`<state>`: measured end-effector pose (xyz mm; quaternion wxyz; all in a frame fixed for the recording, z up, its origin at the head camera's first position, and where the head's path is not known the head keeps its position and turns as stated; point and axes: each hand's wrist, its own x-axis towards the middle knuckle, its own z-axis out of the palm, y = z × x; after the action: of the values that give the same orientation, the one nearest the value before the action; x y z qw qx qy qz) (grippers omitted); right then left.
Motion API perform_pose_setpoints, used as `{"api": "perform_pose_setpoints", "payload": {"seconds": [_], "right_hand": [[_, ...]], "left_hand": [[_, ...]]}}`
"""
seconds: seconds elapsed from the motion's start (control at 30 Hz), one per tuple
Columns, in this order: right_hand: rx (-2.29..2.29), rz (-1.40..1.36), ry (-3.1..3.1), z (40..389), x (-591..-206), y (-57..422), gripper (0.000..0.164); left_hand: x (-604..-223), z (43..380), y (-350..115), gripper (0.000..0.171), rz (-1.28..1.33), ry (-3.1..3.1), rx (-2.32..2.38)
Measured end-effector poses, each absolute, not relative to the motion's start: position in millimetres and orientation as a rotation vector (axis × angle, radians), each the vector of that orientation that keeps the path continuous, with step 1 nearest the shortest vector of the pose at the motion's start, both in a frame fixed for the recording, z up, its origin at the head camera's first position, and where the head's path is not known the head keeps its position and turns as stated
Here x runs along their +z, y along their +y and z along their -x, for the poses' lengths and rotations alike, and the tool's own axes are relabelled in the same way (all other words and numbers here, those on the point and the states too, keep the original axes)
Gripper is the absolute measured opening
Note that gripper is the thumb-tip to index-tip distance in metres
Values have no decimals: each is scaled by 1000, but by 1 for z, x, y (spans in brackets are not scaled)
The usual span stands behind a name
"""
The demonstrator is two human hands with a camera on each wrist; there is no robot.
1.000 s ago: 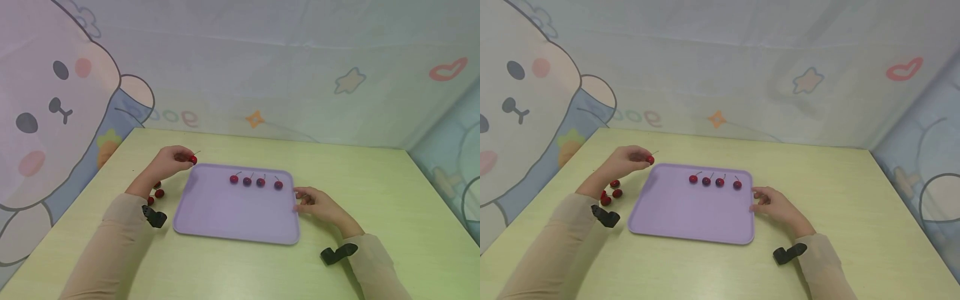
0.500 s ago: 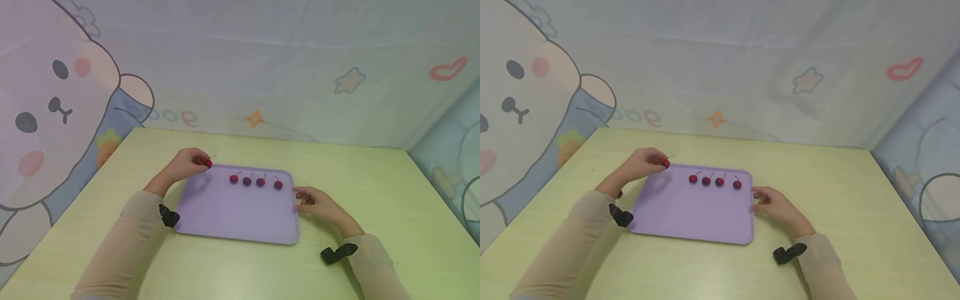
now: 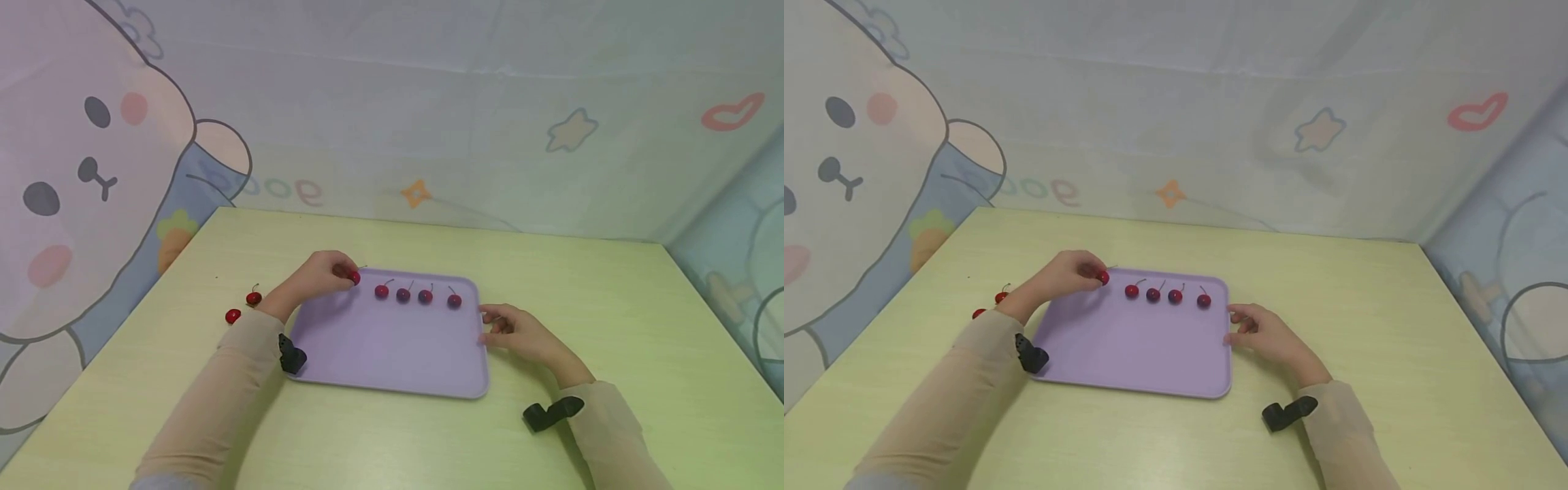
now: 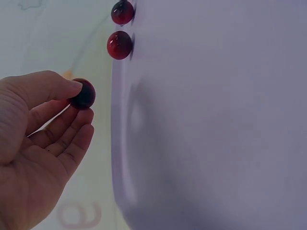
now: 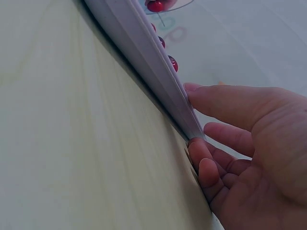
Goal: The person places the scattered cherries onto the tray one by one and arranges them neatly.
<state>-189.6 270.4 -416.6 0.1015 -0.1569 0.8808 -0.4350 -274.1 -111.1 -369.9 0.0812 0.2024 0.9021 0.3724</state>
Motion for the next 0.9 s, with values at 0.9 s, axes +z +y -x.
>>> {"api": "perform_pose_setpoints", "payload": {"seconds": [0.9], "right_hand": [[-1273, 426, 2606, 190, -416, 270, 59]], "left_hand": [[-387, 283, -89, 22, -601, 2697, 925]]}}
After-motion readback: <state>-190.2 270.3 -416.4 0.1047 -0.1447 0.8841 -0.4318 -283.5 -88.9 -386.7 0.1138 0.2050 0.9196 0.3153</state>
